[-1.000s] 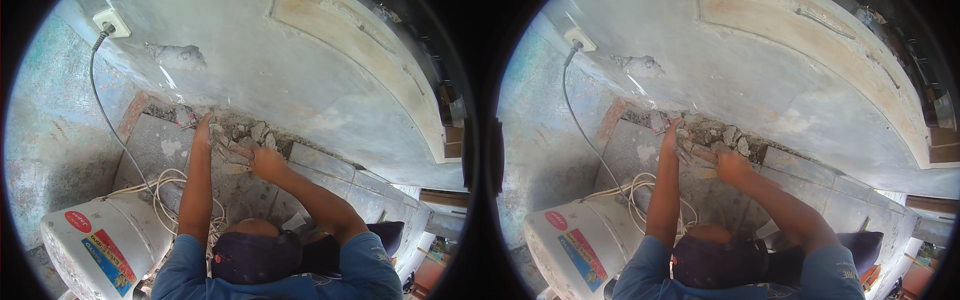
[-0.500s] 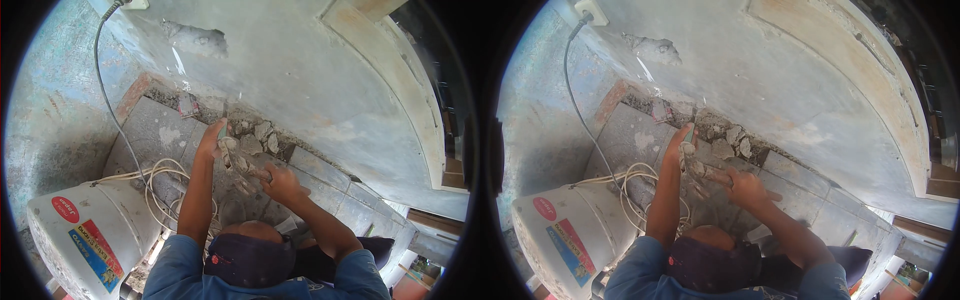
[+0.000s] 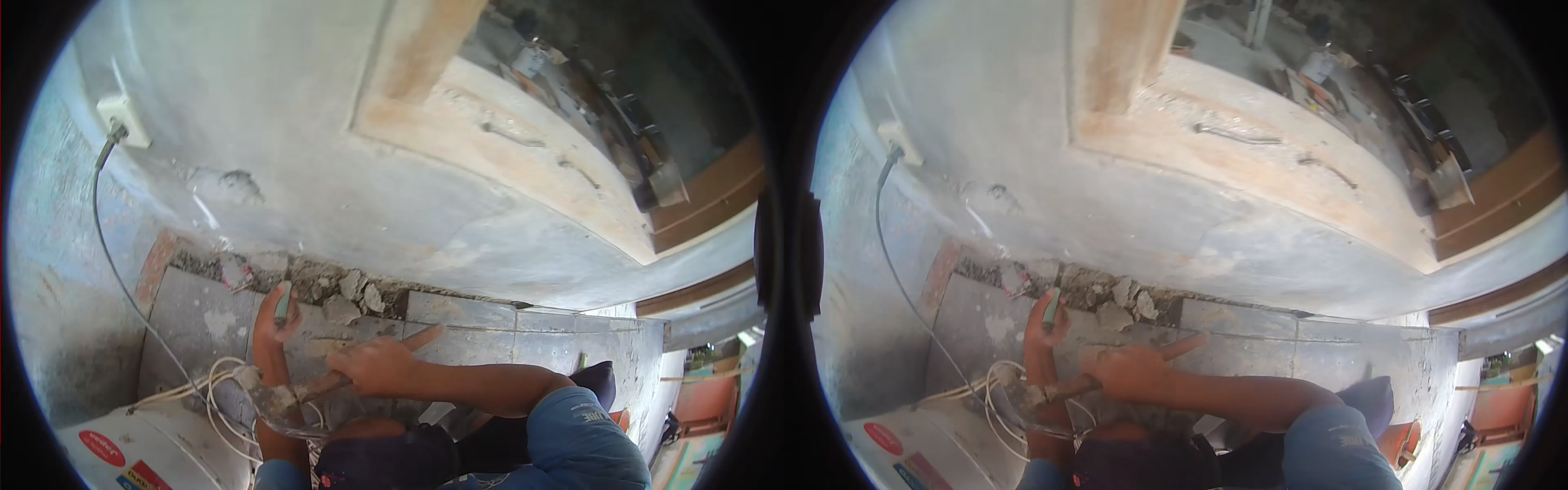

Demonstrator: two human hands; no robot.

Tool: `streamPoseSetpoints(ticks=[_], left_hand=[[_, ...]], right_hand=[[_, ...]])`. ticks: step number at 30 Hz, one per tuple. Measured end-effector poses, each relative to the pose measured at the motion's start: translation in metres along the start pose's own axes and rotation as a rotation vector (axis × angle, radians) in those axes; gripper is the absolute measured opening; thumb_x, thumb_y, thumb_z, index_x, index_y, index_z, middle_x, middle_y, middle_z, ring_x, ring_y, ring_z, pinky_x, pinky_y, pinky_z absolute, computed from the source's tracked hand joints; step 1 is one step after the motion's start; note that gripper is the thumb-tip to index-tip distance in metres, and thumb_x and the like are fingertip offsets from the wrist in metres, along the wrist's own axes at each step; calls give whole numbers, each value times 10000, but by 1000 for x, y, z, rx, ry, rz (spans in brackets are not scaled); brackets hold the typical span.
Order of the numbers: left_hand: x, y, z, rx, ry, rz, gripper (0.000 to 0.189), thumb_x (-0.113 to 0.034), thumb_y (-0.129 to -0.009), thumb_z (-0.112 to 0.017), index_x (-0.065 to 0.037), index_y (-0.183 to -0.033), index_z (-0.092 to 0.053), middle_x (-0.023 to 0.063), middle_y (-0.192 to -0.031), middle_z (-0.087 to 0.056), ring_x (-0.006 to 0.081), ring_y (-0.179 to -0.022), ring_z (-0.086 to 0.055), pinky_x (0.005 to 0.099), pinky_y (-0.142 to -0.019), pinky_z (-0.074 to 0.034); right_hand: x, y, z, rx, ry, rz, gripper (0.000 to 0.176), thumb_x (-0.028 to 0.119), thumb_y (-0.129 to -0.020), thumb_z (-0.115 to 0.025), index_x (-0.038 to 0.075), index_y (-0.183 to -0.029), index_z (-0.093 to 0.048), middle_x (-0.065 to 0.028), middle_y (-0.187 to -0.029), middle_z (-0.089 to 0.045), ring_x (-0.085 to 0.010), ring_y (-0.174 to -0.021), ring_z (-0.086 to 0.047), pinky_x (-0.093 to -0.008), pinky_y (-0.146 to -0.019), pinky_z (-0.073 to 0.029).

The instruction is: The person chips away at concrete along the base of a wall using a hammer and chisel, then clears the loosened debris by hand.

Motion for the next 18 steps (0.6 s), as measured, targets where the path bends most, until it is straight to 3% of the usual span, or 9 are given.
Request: streamPoseSetpoints(ticks=[2, 6, 8, 12, 14, 18], left_hand=[[1, 0, 2, -60, -11, 22, 279, -333, -892, -569, -56, -866, -566, -6, -456, -473, 104, -324, -409, 255, -320, -306], [-2, 2, -6, -109, -44, 26, 304, -366, -893, -557, -63, -864, -556, -1, -462, -471, 117, -334, -417, 279, -330, -323], [-6, 7, -13, -267, -178, 46, 316, -375, -913, -519, -67, -854, -560, 1, -465, -470, 127, -336, -415, 298, -333, -324], [0, -10, 18, -161, -199, 70, 335, -402, -907, -515, -78, -839, -561, 3, -459, -457, 139, -348, -413, 298, -347, -320], [3, -9, 15, -45, -3, 69, 328, -407, -899, -528, -87, -836, -570, 5, -457, -449, 143, -363, -418, 289, -359, -317], [0, -6, 4, -33, 9, 97, 317, -393, -902, -526, -88, -843, -583, 5, -456, -448, 140, -383, -434, 282, -372, -327]], right_hand=[[1, -6, 7, 111, -6, -88, 318, 223, -750, -631, 113, -1035, -542, -109, -826, -645, -312, -771, -656, -447, -624, -520], [-40, -11, -26, 49, 33, -134, 346, 222, -769, -613, 110, -1090, -543, -125, -811, -646, -331, -748, -656, -475, -612, -520], [-57, -11, -35, 48, 14, -230, 330, 213, -777, -595, 121, -1091, -544, -134, -798, -643, -329, -730, -658, -478, -596, -518], [-33, 2, -26, 12, 19, -232, 305, 199, -783, -579, 120, -1077, -558, -133, -800, -644, -320, -743, -661, -466, -601, -520], [-14, 7, -20, -6, -115, -50, 278, 187, -795, -563, 109, -1062, -556, -139, -821, -647, -316, -770, -662, -458, -611, -522], [-28, -8, -20, 84, -70, -1, 315, 200, -792, -578, 105, -1091, -545, -138, -850, -650, -317, -794, -658, -457, -629, -524]])
Point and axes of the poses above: each hand's wrist, its own y-axis away from the middle knuckle, its own z-axis out of the back of the hand, x = y × z, the point moved 2 cm from there along -y, towards the middle knuckle
